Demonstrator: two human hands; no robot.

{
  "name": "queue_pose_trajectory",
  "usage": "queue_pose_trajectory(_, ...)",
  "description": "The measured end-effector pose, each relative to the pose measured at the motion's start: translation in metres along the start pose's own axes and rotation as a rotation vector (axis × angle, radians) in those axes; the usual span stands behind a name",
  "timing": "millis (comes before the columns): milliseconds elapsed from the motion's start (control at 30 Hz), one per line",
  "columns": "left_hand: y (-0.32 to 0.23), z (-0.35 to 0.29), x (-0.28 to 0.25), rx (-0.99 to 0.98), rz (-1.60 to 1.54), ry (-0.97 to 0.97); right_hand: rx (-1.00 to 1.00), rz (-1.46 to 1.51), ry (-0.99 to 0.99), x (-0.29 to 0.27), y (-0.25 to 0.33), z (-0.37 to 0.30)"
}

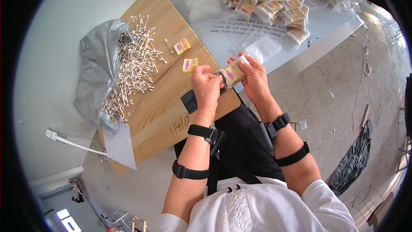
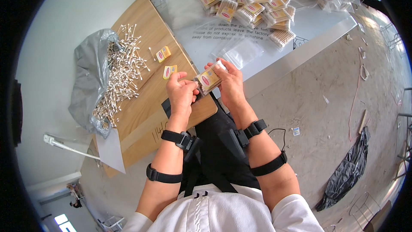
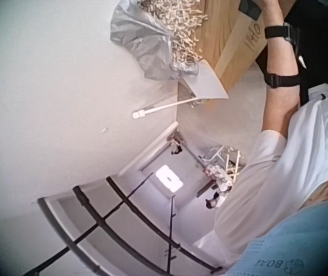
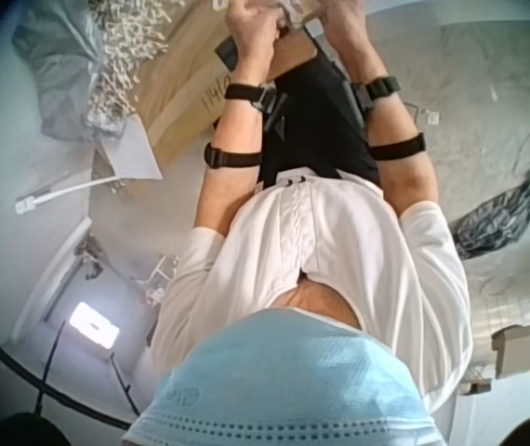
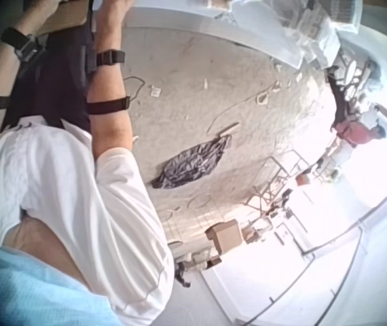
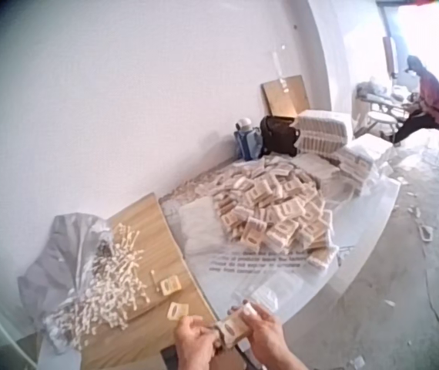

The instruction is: Gathering individual cotton swabs into small bundles and placing them into clear plastic bags.

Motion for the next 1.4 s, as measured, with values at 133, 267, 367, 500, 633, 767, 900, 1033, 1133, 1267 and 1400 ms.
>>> queue_pose_trajectory(133, 0.001, 0.002, 0.002, 0.007, 0.03, -0.059, 0.012, 0.026, 0.009, 0.002, 0.0, 0.0)
queue_pose_trajectory(267, 0.007, 0.02, 0.005, 0.669, 0.575, -0.111, -0.042, -0.05, 0.061, 0.009, -0.002, -0.002)
queue_pose_trajectory(367, -0.003, 0.019, 0.005, 0.435, 0.457, 0.008, -0.051, -0.058, 0.042, 0.004, -0.001, -0.001)
queue_pose_trajectory(500, -0.003, 0.002, 0.0, 0.07, 0.273, 0.146, -0.004, 0.035, -0.009, 0.002, -0.003, -0.001)
queue_pose_trajectory(633, -0.006, -0.004, -0.003, 0.109, 0.339, 0.173, 0.028, 0.115, -0.029, 0.003, -0.007, -0.002)
queue_pose_trajectory(767, -0.001, -0.005, -0.007, 0.228, 0.548, 0.158, 0.034, 0.12, -0.02, 0.004, -0.005, -0.002)
queue_pose_trajectory(900, 0.002, -0.012, 0.002, 0.329, 0.657, 0.097, 0.017, 0.111, -0.028, 0.007, -0.004, -0.005)
queue_pose_trajectory(1033, 0.004, -0.005, 0.001, 0.477, 0.546, 0.061, -0.065, 0.043, 0.0, 0.016, -0.004, -0.008)
queue_pose_trajectory(1133, 0.002, -0.003, -0.003, 0.125, 0.327, 0.141, -0.112, -0.011, 0.004, 0.013, -0.001, -0.006)
queue_pose_trajectory(1267, -0.008, 0.008, -0.011, 0.063, 0.166, -0.004, -0.038, 0.013, -0.026, 0.009, -0.003, -0.006)
queue_pose_trajectory(1400, -0.009, 0.023, -0.01, 0.01, 0.278, 0.053, -0.037, 0.034, -0.037, 0.007, -0.005, -0.005)
Point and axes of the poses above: each hand's wrist, its own z-axis towards the middle knuckle, its own x-axis out of the palm, y = z × x, the point moved 3 cm from there along z, towards the middle knuckle, and after that the axes turned 6 degrees about -y, right-handed, at the moved point
